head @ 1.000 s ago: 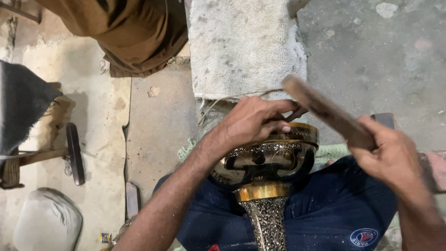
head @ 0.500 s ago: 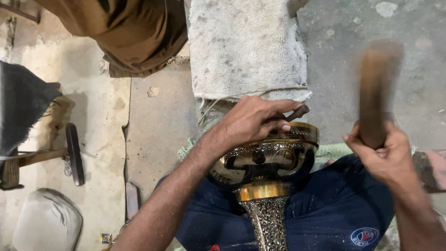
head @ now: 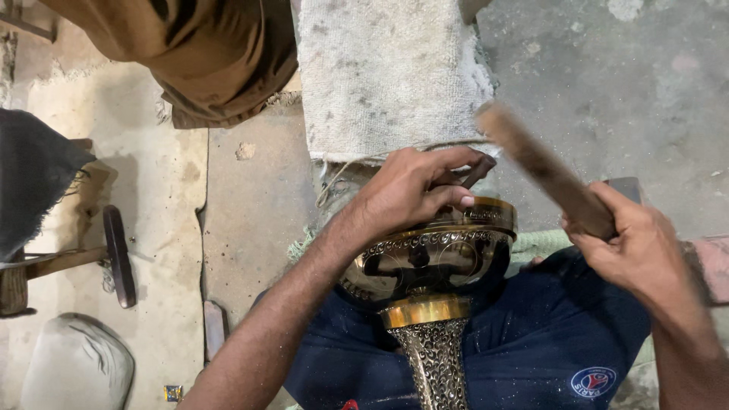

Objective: The person sits cross-legged on the floor with an ornate brass vase on their lap, holds a small punch against the vase's decorated rim, and repeatedly strikes the punch with a wooden mallet to work the metal surface, repositioning the punch along the rim as they go.

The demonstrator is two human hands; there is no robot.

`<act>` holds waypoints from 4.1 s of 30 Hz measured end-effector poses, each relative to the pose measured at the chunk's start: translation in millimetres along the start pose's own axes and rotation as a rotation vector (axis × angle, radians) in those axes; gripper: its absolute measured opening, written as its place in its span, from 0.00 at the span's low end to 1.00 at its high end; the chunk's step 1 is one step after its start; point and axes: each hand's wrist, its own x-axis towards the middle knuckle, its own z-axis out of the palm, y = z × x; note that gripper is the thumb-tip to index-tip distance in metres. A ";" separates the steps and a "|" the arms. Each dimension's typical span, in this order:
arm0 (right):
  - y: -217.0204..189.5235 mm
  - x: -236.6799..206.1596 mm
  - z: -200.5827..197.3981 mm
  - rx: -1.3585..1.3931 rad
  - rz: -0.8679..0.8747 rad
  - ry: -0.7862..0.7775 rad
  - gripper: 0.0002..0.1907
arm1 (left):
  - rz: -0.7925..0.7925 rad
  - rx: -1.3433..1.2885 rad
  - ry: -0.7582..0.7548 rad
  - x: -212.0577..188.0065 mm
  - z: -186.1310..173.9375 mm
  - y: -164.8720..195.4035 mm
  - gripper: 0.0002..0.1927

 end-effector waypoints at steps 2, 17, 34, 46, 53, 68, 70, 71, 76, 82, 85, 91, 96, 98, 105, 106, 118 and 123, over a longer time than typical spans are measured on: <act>-2.4 -0.6 3.1 0.323 -0.126 0.098 0.10 | -0.057 -0.003 -0.021 -1.3 1.4 0.4 0.23; 9.3 2.4 15.4 0.223 -0.066 -0.019 0.15 | -0.097 0.046 -0.024 0.6 2.9 13.5 0.23; 3.5 -3.2 20.4 0.263 -0.142 0.142 0.08 | -0.179 0.114 -0.123 -0.2 0.3 13.8 0.21; 8.2 -3.5 11.9 0.142 -0.109 0.132 0.14 | -0.115 0.081 -0.113 1.9 4.8 1.5 0.22; 22.0 1.2 18.8 0.901 -0.116 0.181 0.12 | 0.012 0.031 -0.039 6.0 9.3 -6.3 0.24; -8.9 -9.4 15.0 0.958 -0.275 0.164 0.31 | -0.042 0.066 0.041 5.1 20.4 1.6 0.25; -2.5 -6.9 13.3 0.704 -0.318 0.094 0.37 | -0.120 0.062 -0.028 6.5 20.0 2.1 0.23; 0.1 -5.7 13.9 0.576 -0.342 0.060 0.40 | -0.158 0.062 -0.060 7.5 19.8 2.2 0.22; 13.3 -6.2 16.8 0.702 -0.311 0.116 0.36 | -0.118 0.061 -0.033 10.0 20.7 2.0 0.22; 19.2 -9.5 18.2 0.656 -0.320 0.143 0.31 | -0.110 0.052 -0.048 9.7 18.5 4.0 0.23; 17.8 -10.2 19.1 0.745 -0.335 0.165 0.26 | -0.125 0.050 -0.057 8.3 13.5 8.3 0.23; 12.9 -11.3 19.0 0.786 -0.322 0.182 0.32 | -0.117 0.074 -0.062 8.6 5.5 15.2 0.23; 11.2 -11.9 21.0 0.667 -0.292 0.212 0.31 | -0.103 0.080 -0.068 7.4 3.8 14.5 0.24; 14.0 -10.5 22.5 0.840 -0.302 0.191 0.27 | -0.096 0.073 -0.051 7.0 3.9 13.8 0.24; 25.0 -4.1 25.0 0.820 -0.439 0.181 0.30 | -0.118 0.107 -0.100 10.7 6.9 11.8 0.24; 24.2 -4.3 24.1 0.737 -0.385 0.208 0.33 | -0.098 0.116 -0.094 9.8 6.7 10.5 0.23; 15.1 -13.1 16.2 0.761 -0.291 0.245 0.37 | -0.030 0.048 -0.063 13.6 17.4 -6.7 0.24; 15.3 -10.6 14.9 0.695 -0.284 0.139 0.25 | -0.030 0.051 -0.086 16.1 14.2 -5.7 0.24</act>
